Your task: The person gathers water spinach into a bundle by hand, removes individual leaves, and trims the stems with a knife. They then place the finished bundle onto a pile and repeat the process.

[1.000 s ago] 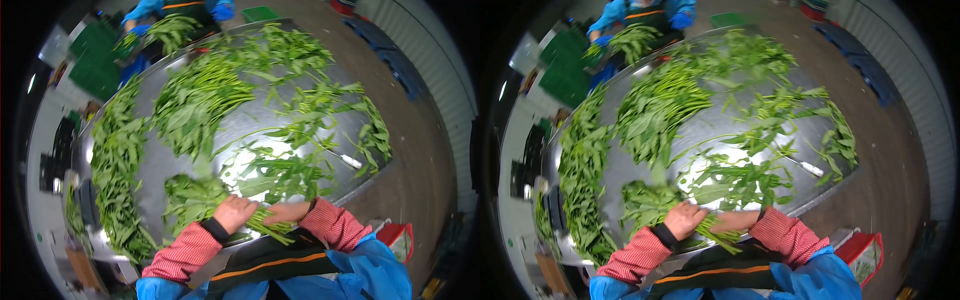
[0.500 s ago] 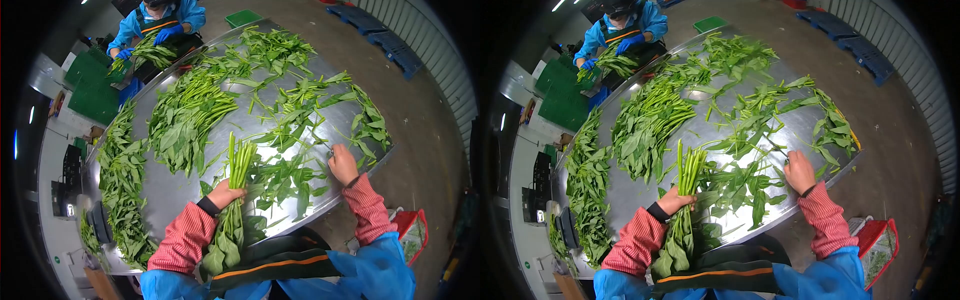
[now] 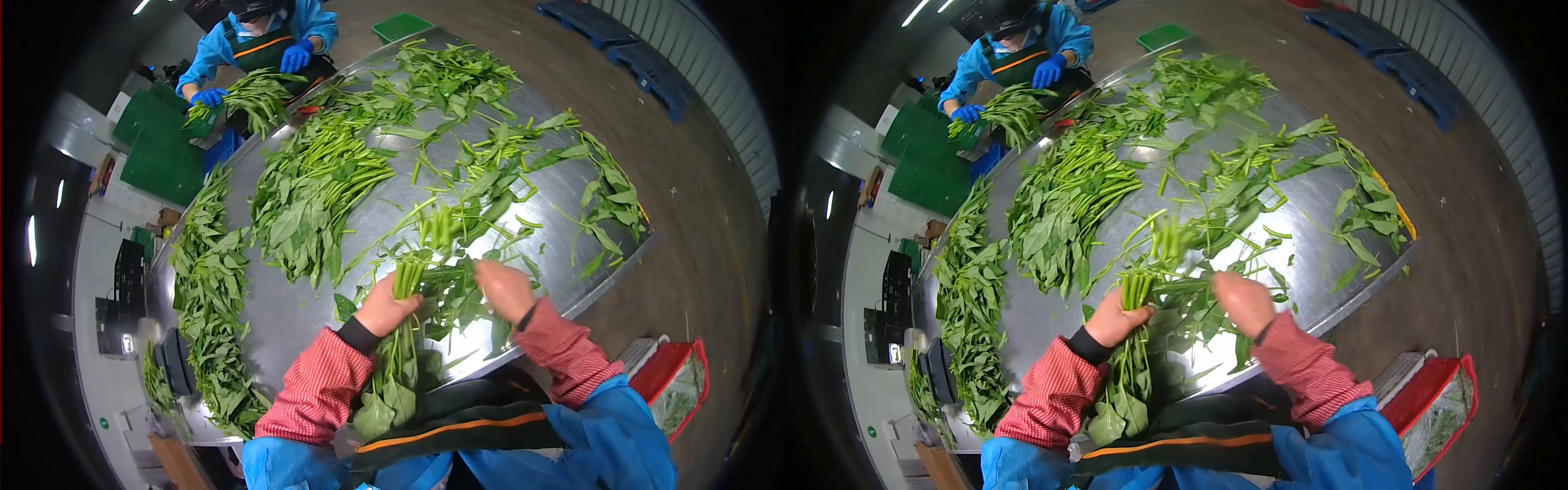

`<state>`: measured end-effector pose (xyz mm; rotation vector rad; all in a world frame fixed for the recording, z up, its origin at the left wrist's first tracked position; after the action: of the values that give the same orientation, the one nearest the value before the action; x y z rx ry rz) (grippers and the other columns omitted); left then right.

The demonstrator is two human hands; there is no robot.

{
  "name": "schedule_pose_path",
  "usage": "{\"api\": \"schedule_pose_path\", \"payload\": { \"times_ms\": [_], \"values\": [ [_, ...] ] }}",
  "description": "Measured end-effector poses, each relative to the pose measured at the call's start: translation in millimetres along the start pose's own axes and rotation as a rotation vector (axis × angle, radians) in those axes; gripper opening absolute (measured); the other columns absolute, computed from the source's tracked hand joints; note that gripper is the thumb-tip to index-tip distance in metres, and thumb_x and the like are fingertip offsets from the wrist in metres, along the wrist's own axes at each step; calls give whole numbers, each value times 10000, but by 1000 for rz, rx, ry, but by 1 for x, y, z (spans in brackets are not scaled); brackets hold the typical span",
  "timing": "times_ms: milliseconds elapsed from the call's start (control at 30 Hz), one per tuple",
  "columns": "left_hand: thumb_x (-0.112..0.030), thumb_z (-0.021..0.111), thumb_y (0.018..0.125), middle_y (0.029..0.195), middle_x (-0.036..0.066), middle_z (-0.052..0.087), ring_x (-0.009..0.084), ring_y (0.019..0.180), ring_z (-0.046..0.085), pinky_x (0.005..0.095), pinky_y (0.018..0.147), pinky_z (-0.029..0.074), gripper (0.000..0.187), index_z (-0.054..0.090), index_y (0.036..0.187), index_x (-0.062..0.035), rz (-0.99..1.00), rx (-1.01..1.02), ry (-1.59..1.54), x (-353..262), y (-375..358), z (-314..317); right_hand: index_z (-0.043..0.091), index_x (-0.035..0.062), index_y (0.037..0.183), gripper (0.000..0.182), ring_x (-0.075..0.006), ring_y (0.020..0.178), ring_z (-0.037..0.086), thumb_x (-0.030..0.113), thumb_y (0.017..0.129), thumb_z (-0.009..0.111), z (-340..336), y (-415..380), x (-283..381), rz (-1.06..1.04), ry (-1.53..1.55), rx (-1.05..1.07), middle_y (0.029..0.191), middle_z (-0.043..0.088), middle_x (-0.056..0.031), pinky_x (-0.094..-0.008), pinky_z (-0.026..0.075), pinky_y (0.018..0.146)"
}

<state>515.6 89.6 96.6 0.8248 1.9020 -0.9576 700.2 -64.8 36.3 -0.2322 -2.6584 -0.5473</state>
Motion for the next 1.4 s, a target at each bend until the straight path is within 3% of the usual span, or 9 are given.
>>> {"api": "schedule_pose_path", "payload": {
  "times_ms": [200, 333, 467, 667, 800, 933, 967, 1200, 1400],
  "values": [
    [-112, 696, 786, 915, 81, 646, 185, 826, 613, 322, 770, 483, 337, 558, 1079, -17, 208, -238, 176, -25, -13, -32, 532, 68, 906, 93, -322, 690, 595, 139, 866, 576, -46, 2, -1, 242, 33, -93, 779, 583, -129, -413, 479, 598],
    [-117, 666, 810, 820, 43, 603, 154, 733, 605, 315, 710, 505, 288, 524, 1052, -50, 31, -47, -411, -25, -7, -55, 543, 73, 920, 116, -324, 685, 588, 139, 848, 605, -55, 27, 18, 195, 56, -189, 789, 579, -120, -411, 474, 589],
    [-181, 598, 877, 836, 59, 568, 203, 820, 597, 422, 834, 493, 284, 487, 1122, -87, 148, -105, -959, -7, -9, -83, 517, -26, 1221, 689, -339, 958, 561, 413, 738, 737, -48, 26, -1, 186, -176, 169, 984, 555, -218, -428, 453, 842],
    [-237, 567, 917, 866, 65, 583, 206, 830, 614, 392, 783, 534, 247, 528, 1114, -94, 101, -159, -1111, -12, -10, -72, 313, -31, 1388, 809, -292, 1161, 490, 344, 788, 706, -28, 77, 81, 150, 741, 585, 1238, 498, -225, -360, 396, 984],
    [-310, 619, 889, 795, 75, 612, 182, 633, 611, 318, 560, 537, 253, 582, 947, -68, 29, -531, -964, -16, -2, -66, 280, -23, 1375, 787, -216, 1126, 495, 321, 812, 710, 17, 72, 139, 24, 1323, 665, 1234, 502, -114, -330, 388, 993],
    [-437, 544, 919, 1163, 116, 573, 178, 1006, 565, 334, 841, 471, 553, 467, 1265, -12, 131, -433, -295, 7, -11, -71, 330, 10, 1369, 696, -158, 1158, 476, 213, 816, 700, 30, 51, 146, 394, 1720, 658, 1235, 509, -77, -310, 387, 991],
    [-341, 622, 889, 1265, 191, 500, 255, 1126, 512, 360, 977, 401, 728, 264, 1420, 5, 30, -442, -239, 16, -26, -67, 339, 19, 1370, 681, -151, 1164, 475, 195, 817, 696, 30, 47, 143, 448, 1763, 636, 1237, 511, -71, -309, 391, 987],
    [-78, 735, 705, 1395, 205, 364, 279, 1255, 424, 366, 1019, 381, 1086, -15, 1490, -89, 158, -354, -352, 37, -97, 30, 322, 63, 1396, 743, -177, 1204, 465, 318, 820, 716, 49, 33, 147, 670, 1947, 544, 1303, 480, -77, -323, 376, 1016],
    [-15, 721, 689, 1286, 189, 507, 255, 1151, 541, 348, 963, 437, 1027, 82, 1489, -96, 41, -466, -161, 46, -114, 6, 324, 5, 1377, 743, -200, 1112, 530, 431, 860, 643, 87, 39, 123, 237, 1505, 682, 1259, 520, -102, -321, 434, 951]
  ]
}}
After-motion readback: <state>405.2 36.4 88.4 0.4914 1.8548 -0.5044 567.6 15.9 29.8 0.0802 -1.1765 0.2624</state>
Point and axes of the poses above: each hand's wrist, its own y-axis towards the middle knuckle, its own z-axis out of the palm, x = y × z, the point moved 3 cm from there along y, towards the middle knuckle
